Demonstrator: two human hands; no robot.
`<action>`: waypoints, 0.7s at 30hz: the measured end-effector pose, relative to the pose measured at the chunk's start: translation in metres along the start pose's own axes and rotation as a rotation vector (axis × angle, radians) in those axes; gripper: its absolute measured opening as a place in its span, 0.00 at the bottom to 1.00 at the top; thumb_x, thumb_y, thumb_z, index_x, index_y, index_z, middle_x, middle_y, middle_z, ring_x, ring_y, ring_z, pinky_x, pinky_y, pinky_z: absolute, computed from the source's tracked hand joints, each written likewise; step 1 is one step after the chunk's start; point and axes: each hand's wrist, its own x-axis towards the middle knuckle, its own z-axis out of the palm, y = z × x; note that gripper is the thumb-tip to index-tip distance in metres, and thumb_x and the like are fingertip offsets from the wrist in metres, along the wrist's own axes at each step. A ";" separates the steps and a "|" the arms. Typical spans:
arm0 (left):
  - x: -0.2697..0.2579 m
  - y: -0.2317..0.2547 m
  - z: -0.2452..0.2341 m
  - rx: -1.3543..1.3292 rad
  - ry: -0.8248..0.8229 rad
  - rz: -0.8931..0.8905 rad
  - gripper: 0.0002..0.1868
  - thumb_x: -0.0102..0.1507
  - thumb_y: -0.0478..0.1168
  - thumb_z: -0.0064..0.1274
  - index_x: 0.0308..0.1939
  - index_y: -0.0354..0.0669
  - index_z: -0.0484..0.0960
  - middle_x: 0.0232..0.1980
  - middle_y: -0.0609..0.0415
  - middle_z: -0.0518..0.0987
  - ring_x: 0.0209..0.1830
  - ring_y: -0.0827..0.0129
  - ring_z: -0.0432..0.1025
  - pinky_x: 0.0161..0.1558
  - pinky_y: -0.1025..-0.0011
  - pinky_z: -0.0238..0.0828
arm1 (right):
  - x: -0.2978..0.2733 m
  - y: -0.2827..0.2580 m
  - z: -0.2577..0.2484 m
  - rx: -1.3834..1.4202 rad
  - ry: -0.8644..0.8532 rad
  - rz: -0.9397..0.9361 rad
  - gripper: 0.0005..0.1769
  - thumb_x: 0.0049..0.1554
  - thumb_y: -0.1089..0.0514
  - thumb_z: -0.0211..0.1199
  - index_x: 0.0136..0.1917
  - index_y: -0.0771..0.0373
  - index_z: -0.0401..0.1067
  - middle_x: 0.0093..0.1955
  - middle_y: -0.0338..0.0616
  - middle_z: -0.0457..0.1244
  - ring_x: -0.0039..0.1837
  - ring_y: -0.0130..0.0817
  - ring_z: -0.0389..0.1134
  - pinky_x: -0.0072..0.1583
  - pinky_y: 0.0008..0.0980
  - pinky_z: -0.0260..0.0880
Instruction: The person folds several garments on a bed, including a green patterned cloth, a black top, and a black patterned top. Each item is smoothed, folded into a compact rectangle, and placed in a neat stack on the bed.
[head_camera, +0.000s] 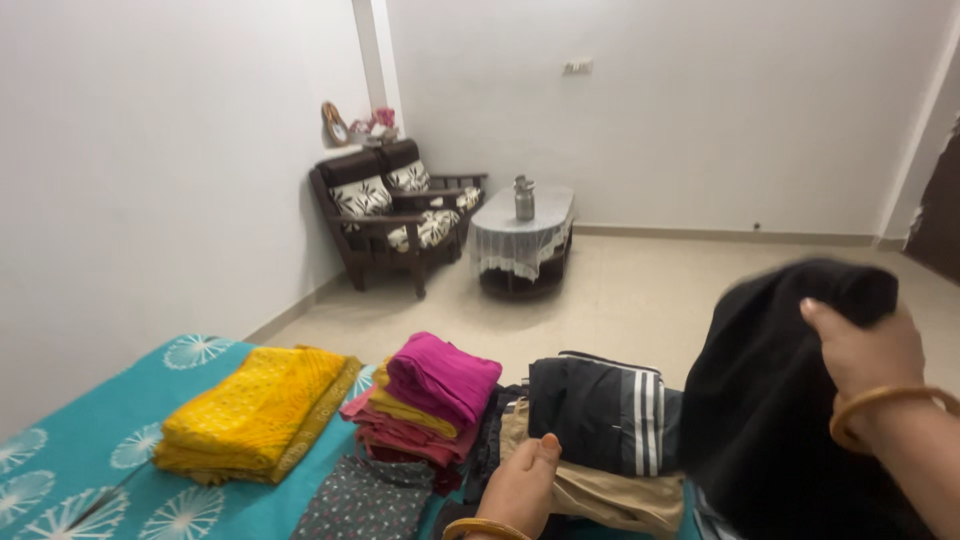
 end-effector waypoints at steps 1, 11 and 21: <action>0.010 -0.009 0.006 -0.055 -0.004 -0.026 0.30 0.66 0.66 0.38 0.54 0.49 0.81 0.49 0.43 0.83 0.54 0.55 0.78 0.56 0.63 0.71 | 0.010 0.002 0.009 -0.068 -0.003 -0.069 0.28 0.60 0.52 0.69 0.67 0.68 0.68 0.62 0.59 0.68 0.62 0.52 0.71 0.64 0.43 0.69; 0.108 -0.070 0.038 -0.234 0.111 -0.105 0.34 0.65 0.67 0.39 0.58 0.46 0.82 0.56 0.49 0.84 0.60 0.62 0.77 0.61 0.65 0.71 | -0.098 0.066 0.193 -0.674 -0.833 -0.140 0.45 0.50 0.33 0.68 0.75 0.44 0.55 0.78 0.36 0.53 0.80 0.40 0.50 0.76 0.53 0.52; 0.117 -0.006 0.063 0.363 0.084 0.043 0.29 0.69 0.61 0.40 0.72 0.58 0.65 0.80 0.54 0.56 0.82 0.56 0.46 0.76 0.53 0.44 | -0.132 0.117 0.207 -1.145 -1.480 -0.181 0.53 0.57 0.20 0.52 0.84 0.34 0.33 0.88 0.20 0.28 0.88 0.28 0.24 0.80 0.71 0.27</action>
